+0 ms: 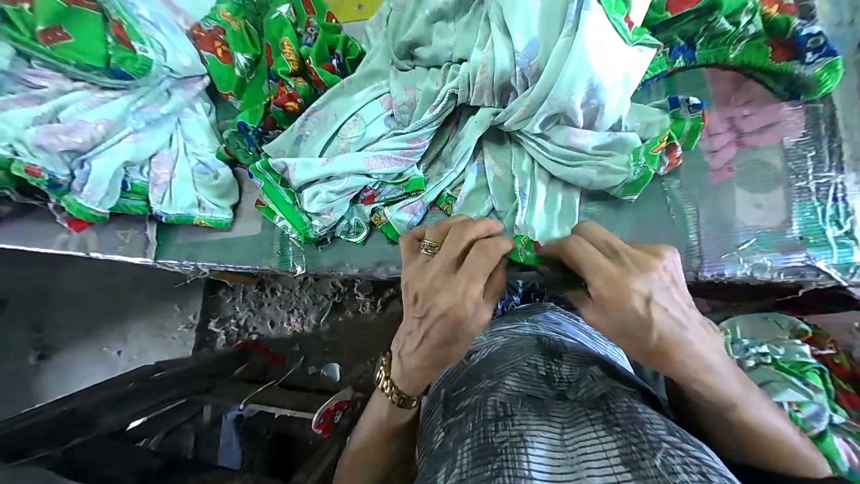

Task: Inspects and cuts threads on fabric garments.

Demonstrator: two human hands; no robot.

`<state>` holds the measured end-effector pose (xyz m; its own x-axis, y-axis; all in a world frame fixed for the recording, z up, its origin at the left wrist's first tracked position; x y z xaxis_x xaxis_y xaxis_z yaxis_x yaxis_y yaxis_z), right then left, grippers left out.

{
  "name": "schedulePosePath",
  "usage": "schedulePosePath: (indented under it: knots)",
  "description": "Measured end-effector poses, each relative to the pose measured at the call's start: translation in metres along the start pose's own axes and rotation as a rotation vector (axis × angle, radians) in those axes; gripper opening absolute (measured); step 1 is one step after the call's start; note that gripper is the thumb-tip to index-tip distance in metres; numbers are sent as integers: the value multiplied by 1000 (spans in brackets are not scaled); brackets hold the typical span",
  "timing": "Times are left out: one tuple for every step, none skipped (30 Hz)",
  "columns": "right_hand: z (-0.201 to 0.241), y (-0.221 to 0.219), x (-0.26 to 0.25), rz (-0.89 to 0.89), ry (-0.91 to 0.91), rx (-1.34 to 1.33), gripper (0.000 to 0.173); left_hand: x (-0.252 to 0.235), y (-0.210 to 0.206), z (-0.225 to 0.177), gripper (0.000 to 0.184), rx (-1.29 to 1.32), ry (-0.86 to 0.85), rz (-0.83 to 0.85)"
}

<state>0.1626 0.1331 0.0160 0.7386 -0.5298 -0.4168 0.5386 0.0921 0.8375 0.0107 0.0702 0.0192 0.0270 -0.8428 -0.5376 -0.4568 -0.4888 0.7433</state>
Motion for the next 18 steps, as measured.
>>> schedulePosePath:
  knots:
    - [-3,1,0,-7,-3,-32,9,-3,0,1,10,54,-1,-2]
    - [-6,4,-1,-18,-15,-95,10,-6,1,2,9,132,7,-1]
    - [-10,7,-1,-24,-33,-180,10,-9,2,3,9,235,17,4]
    - [-16,10,-2,-22,-53,-284,10,-14,3,4,9,357,29,21]
    - [-22,13,-4,-18,-73,-387,9,-18,2,5,9,490,46,44]
    - [-27,15,-5,-12,-90,-486,8,-23,1,6,8,637,77,63]
    - [-31,17,-7,-13,-107,-569,6,-28,-1,7,6,770,132,71]
    - [-34,19,-8,-18,-125,-623,6,-32,-4,9,5,867,194,79]
    - [-37,21,-9,-23,-144,-644,7,-36,-7,9,7,955,260,92]
    - [-40,22,-9,-33,-159,-636,7,-39,-10,9,9,1034,320,105]
    - [-42,24,-9,-50,-168,-612,7,-42,-13,9,12,1101,371,113]
    - [-43,26,-9,-80,-164,-592,7,-44,-15,7,14,1144,404,120]
    - [-43,28,-9,-123,-137,-583,11,-47,-17,5,16,1155,420,124]
    - [-42,31,-8,-173,-83,-583,23,-49,-19,1,18,1143,424,129]
    - [-39,34,-9,-219,-18,-575,36,-51,-20,-2,18,1122,425,131]
    - [-35,37,-10,-255,40,-546,43,-52,-22,-5,19,1112,427,131]
    - [-30,38,-11,-276,81,-478,44,-54,-23,-7,20,1104,432,133]
    - [-25,38,-12,-297,112,-383,39,-55,-26,-8,20,1107,448,134]
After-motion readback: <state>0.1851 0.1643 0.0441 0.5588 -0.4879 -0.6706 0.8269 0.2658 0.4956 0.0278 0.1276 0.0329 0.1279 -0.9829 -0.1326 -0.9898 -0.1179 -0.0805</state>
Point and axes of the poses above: each hand's wrist, its own x-axis away from the middle knuckle, its own y-axis out of the back of the hand, z = x × y, the point moved 7 cm from there along -x, towards the middle knuckle, and after that the axes turned 2 degrees about y, right-handed, at the moved point
